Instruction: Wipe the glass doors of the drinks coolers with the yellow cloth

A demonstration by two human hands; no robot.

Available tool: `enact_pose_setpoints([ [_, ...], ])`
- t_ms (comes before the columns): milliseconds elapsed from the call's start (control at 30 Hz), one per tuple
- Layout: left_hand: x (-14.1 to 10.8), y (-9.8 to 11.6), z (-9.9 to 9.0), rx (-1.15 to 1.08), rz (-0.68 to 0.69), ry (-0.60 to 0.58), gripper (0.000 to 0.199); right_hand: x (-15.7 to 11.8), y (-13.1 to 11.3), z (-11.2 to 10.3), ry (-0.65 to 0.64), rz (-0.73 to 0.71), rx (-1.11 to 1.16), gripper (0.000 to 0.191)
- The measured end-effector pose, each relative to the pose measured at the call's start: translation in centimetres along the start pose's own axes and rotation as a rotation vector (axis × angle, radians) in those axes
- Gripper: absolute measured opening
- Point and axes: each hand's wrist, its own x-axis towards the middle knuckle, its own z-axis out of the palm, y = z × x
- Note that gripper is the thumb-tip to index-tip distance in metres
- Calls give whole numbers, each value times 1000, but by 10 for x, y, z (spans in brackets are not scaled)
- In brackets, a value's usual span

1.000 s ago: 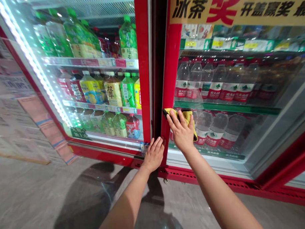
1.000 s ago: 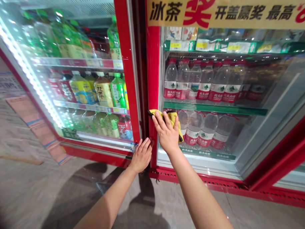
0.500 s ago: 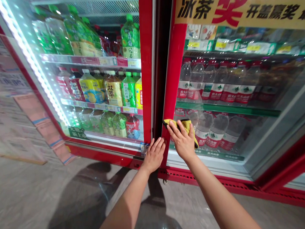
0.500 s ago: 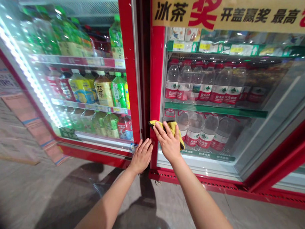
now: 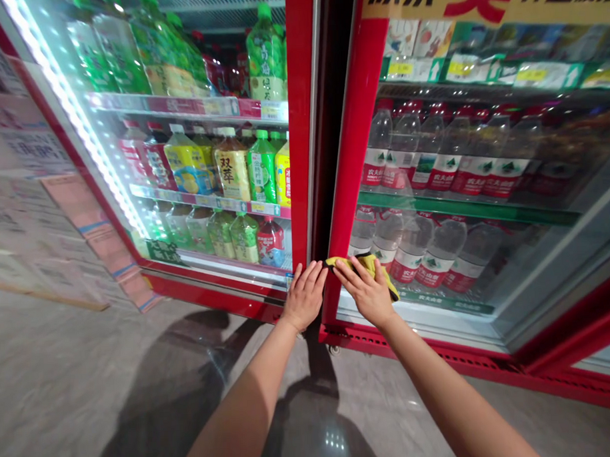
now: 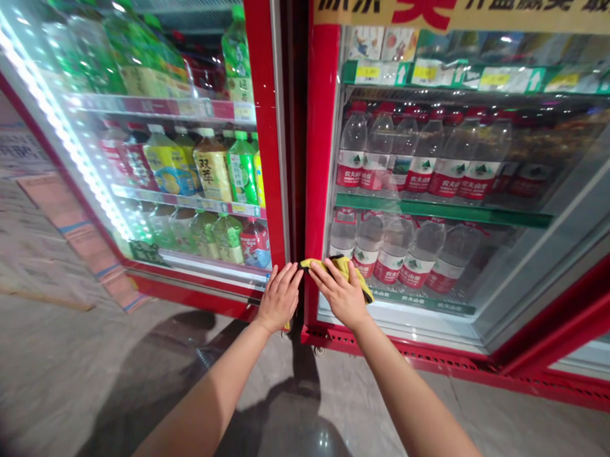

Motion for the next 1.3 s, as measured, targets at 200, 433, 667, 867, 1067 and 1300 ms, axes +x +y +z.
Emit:
enact_pose_setpoints([
  [200,3,0,-1,-14,-27,-11,69,26,7,-11,8,77,10,61],
  [433,-5,-8,-4,-41,-35,-68,71,15,-6,0,-39,74,51,63],
  [667,-8,-9,-3,-13,-15,-72,63,-22,0,10,-149,-129,104,58],
  [867,-3,-8,-4,-18,-57,-69,66,2,-5,10,-38,133,29,61],
  [1067,-13,-5,-6,-44,12,-178,63,-62,-34,52,-175,-232,118,49],
  [1300,-4,-1,-10,-75,63,-164,79,-35,3,21,-121,-59,74,60],
])
